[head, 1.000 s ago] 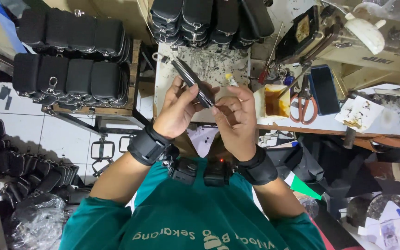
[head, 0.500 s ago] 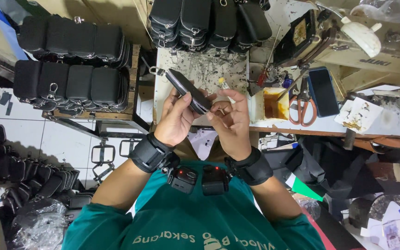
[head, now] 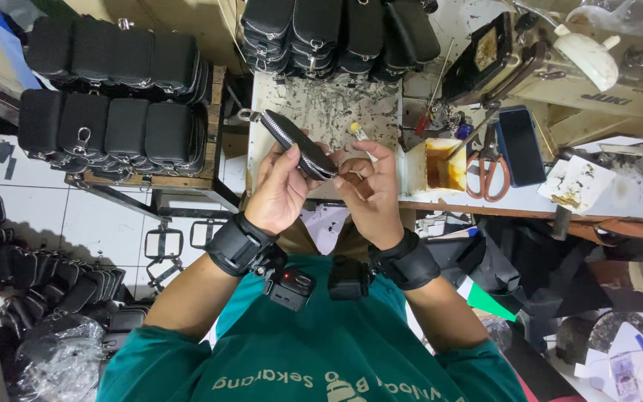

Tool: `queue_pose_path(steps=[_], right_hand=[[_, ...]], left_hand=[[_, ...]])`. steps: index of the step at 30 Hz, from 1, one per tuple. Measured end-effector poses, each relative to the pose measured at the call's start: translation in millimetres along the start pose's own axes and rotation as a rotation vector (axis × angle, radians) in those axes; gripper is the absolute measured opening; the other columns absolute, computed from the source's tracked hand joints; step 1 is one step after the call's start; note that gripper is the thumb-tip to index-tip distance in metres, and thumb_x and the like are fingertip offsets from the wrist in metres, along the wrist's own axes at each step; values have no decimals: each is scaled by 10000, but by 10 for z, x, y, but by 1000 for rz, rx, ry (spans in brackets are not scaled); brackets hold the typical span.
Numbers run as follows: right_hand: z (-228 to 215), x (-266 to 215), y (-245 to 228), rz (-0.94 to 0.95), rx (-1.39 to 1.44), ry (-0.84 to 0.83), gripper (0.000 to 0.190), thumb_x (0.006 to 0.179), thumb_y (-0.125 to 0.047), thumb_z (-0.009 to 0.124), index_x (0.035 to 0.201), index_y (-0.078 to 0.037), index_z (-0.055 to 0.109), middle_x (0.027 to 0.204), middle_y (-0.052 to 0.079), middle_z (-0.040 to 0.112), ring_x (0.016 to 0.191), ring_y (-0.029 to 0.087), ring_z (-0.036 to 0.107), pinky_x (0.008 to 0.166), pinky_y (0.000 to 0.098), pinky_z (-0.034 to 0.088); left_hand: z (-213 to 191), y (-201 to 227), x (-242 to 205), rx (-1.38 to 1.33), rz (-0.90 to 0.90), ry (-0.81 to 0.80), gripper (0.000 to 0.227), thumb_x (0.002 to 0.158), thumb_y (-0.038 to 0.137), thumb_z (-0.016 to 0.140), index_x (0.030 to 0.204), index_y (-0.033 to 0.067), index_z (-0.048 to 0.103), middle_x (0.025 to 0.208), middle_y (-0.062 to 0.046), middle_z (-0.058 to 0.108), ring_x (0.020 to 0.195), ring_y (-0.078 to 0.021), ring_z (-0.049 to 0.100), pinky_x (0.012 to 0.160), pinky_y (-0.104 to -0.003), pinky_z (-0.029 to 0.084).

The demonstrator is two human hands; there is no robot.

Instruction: Applying adhesive to the edges of leather pouches using a small applicator stick

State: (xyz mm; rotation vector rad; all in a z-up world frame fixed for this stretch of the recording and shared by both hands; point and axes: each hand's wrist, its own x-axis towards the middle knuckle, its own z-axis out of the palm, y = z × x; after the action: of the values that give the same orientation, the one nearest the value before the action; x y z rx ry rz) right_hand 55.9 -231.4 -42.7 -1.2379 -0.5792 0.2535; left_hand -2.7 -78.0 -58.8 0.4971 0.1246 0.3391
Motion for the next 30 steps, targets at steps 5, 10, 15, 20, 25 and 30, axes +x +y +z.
queue_pose_path(steps=[5, 10, 15, 20, 25, 30], right_hand=[[28, 55, -118, 24, 5, -21, 628, 923, 76, 711, 1440, -73, 386, 1114, 45, 598, 1013, 112, 618, 915, 282, 555], [-15, 95, -58, -66, -56, -38, 624, 906, 74, 724, 1422, -53, 398, 1292, 80, 557, 1079, 160, 631, 921, 298, 587], [32, 144, -458, -345, -505, -116, 592, 927, 11, 736, 1417, -35, 406, 1467, 180, 355, 1173, 349, 649, 955, 478, 608], [-43, 171, -397, -444, -627, -263, 575, 912, 2, 716, 1412, 11, 432, 1405, 223, 373, 1178, 424, 653, 952, 534, 600], [7, 123, -309, -516, -749, -229, 495, 959, -38, 676, 1417, 6, 492, 1422, 145, 436, 1241, 506, 597, 866, 494, 638], [11, 52, -162, -433, -717, -159, 521, 988, -36, 638, 1463, -18, 425, 1447, 244, 374, 1159, 491, 660, 846, 594, 628]], left_hand=[[128, 58, 7, -16, 0, -8, 320, 1018, 182, 633, 1302, 54, 556, 1150, -285, 705, 1052, -452, 730, 837, -539, 648], [-26, 21, 84, 44, -6, -18, 354, 1020, 195, 628, 1332, 59, 531, 1151, -256, 713, 1059, -427, 737, 851, -524, 647], [124, 96, 30, 252, 1, -48, 452, 976, 136, 690, 1369, 22, 499, 1112, -253, 704, 1017, -391, 750, 819, -531, 642], [-87, -13, 77, 317, -53, -25, 466, 976, 93, 693, 1386, 26, 481, 1082, -179, 678, 956, -318, 761, 780, -469, 653], [-60, -14, 30, 379, -118, -78, 498, 963, 40, 688, 1413, 44, 476, 1188, -238, 645, 882, -287, 758, 736, -411, 672], [148, 187, -35, 460, -132, -118, 632, 893, -17, 743, 1437, 6, 423, 1131, -270, 679, 797, -269, 759, 739, -398, 671]])
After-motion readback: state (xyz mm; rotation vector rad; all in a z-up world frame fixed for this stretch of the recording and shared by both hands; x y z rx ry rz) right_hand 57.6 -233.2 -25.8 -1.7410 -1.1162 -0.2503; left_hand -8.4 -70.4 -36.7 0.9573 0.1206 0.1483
